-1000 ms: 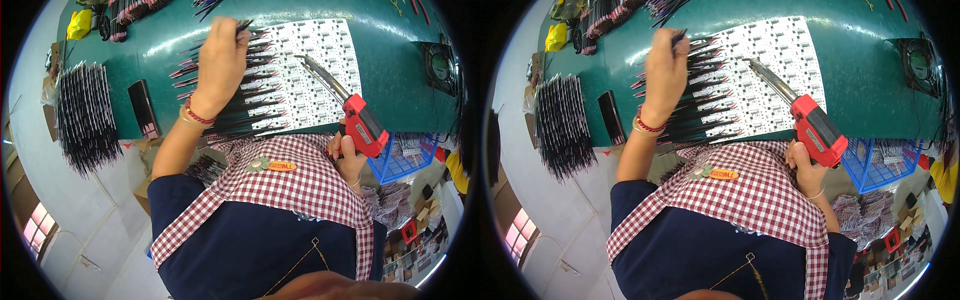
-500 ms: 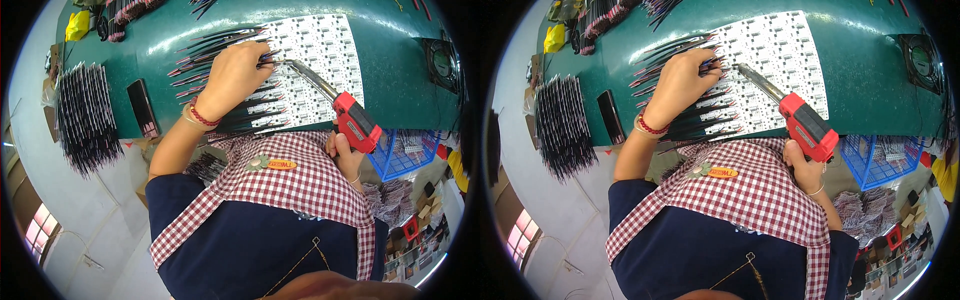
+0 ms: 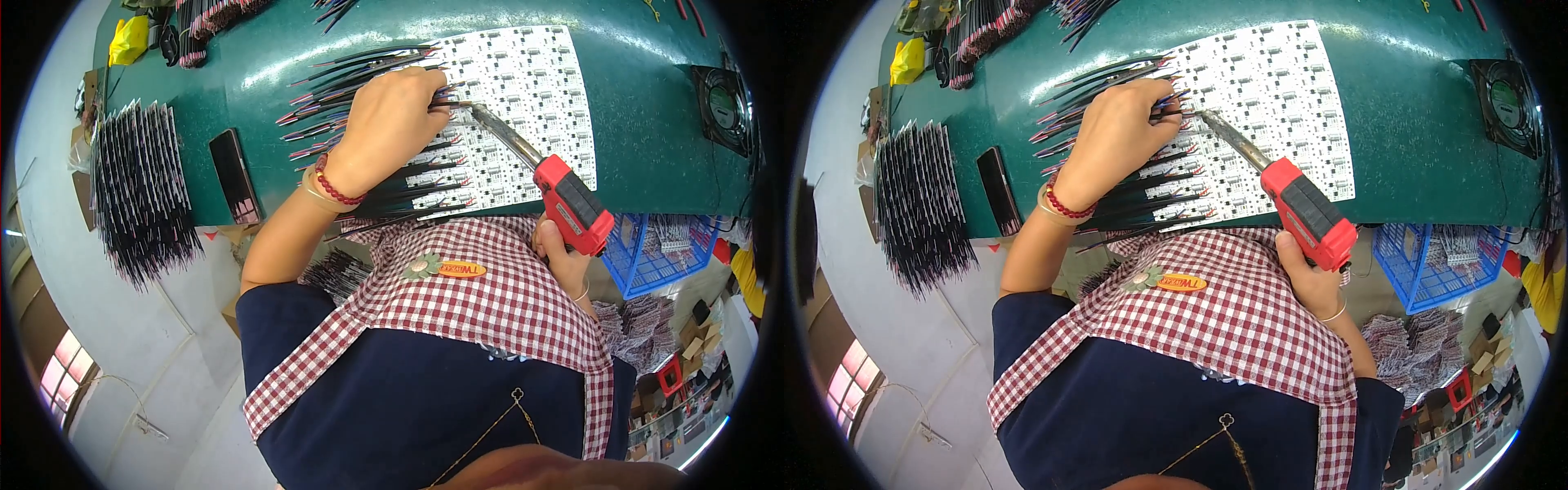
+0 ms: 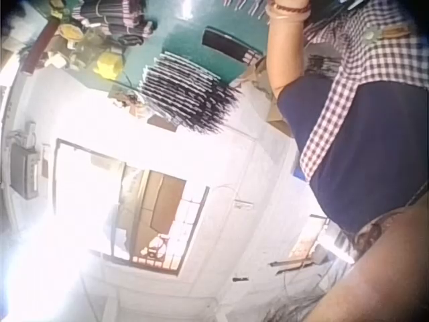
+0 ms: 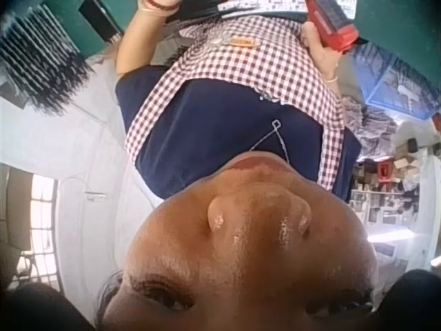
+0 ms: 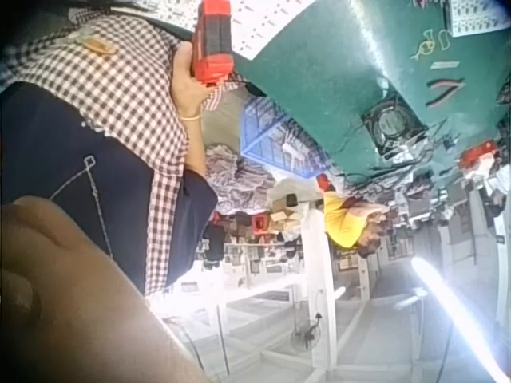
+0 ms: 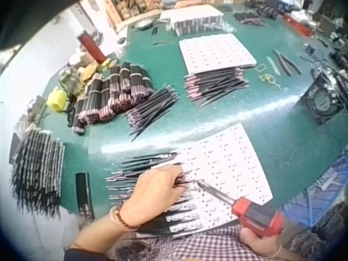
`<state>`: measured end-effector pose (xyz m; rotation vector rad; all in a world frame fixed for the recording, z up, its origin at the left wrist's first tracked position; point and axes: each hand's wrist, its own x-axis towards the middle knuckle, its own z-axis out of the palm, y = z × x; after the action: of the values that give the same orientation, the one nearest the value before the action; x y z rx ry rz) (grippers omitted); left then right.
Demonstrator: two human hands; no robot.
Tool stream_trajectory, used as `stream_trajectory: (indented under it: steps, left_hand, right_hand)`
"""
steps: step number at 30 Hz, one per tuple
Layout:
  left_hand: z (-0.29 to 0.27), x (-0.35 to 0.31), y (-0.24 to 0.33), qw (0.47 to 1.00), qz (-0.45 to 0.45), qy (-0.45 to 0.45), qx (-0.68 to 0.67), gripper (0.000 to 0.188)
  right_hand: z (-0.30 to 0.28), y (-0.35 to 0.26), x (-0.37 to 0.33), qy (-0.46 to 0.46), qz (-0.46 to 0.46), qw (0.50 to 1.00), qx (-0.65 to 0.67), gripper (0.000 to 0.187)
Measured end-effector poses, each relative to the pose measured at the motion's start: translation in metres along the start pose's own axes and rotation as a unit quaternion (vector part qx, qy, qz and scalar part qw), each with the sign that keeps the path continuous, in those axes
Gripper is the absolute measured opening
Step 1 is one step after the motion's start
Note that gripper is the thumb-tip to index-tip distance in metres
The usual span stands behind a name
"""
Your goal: The person solders electrical wires onto an array of LED circuit boards using a soldering iron and soldering tin.
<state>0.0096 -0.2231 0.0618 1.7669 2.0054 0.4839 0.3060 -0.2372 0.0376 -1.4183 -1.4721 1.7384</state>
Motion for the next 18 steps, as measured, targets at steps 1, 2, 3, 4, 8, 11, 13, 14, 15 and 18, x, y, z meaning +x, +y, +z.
stream_trajectory:
  steps: [1, 2, 3, 4, 8, 11, 13, 14, 15, 18]
  left_hand:
    - [0.0, 0.0, 0.0, 1.0, 0.0, 0.0, 0.0, 0.012]
    - [0.0, 0.0, 0.0, 1.0, 0.0, 0.002, 0.003, 0.011]
    - [0.0, 0.0, -0.001, 1.0, 0.001, 0.003, 0.005, 0.011]
    - [0.0, 0.0, -0.001, 1.0, 0.001, 0.004, 0.005, 0.011]
    - [-0.001, 0.001, -0.001, 1.0, 0.001, -0.001, 0.013, 0.012]
    - [-0.002, 0.001, 0.001, 1.0, -0.007, -0.014, 0.023, 0.013]
    - [-0.003, 0.0, 0.002, 0.999, -0.011, -0.022, 0.032, 0.014]
    - [-0.002, -0.001, 0.004, 0.999, -0.006, -0.011, 0.032, 0.015]
    - [-0.002, -0.002, 0.004, 0.999, 0.0, 0.0, 0.032, 0.016]
    - [-0.002, -0.002, 0.005, 0.999, -0.009, -0.018, 0.027, 0.018]
  right_hand:
    - [-0.002, 0.003, 0.001, -0.009, -0.008, 1.0, 0.0, 0.011]
    - [-0.003, 0.005, 0.002, -0.017, -0.016, 1.0, 0.001, 0.012]
    - [-0.002, -0.001, 0.001, -0.018, -0.017, 1.0, 0.001, 0.012]
    - [-0.001, -0.013, 0.0, -0.015, 0.027, 0.999, 0.042, 0.012]
    - [0.0, -0.017, 0.001, -0.012, 0.026, 0.986, 0.163, 0.011]
    - [-0.001, -0.016, 0.0, -0.015, 0.026, 0.987, 0.158, 0.011]
    - [-0.001, -0.012, 0.0, -0.027, 0.011, 0.993, 0.114, 0.022]
    - [-0.001, -0.01, 0.0, -0.04, -0.004, 0.997, 0.069, 0.034]
    - [-0.002, -0.009, 0.0, -0.041, -0.005, 0.997, 0.07, 0.034]
    - [-0.001, -0.009, -0.001, -0.039, -0.004, 0.998, 0.045, 0.031]
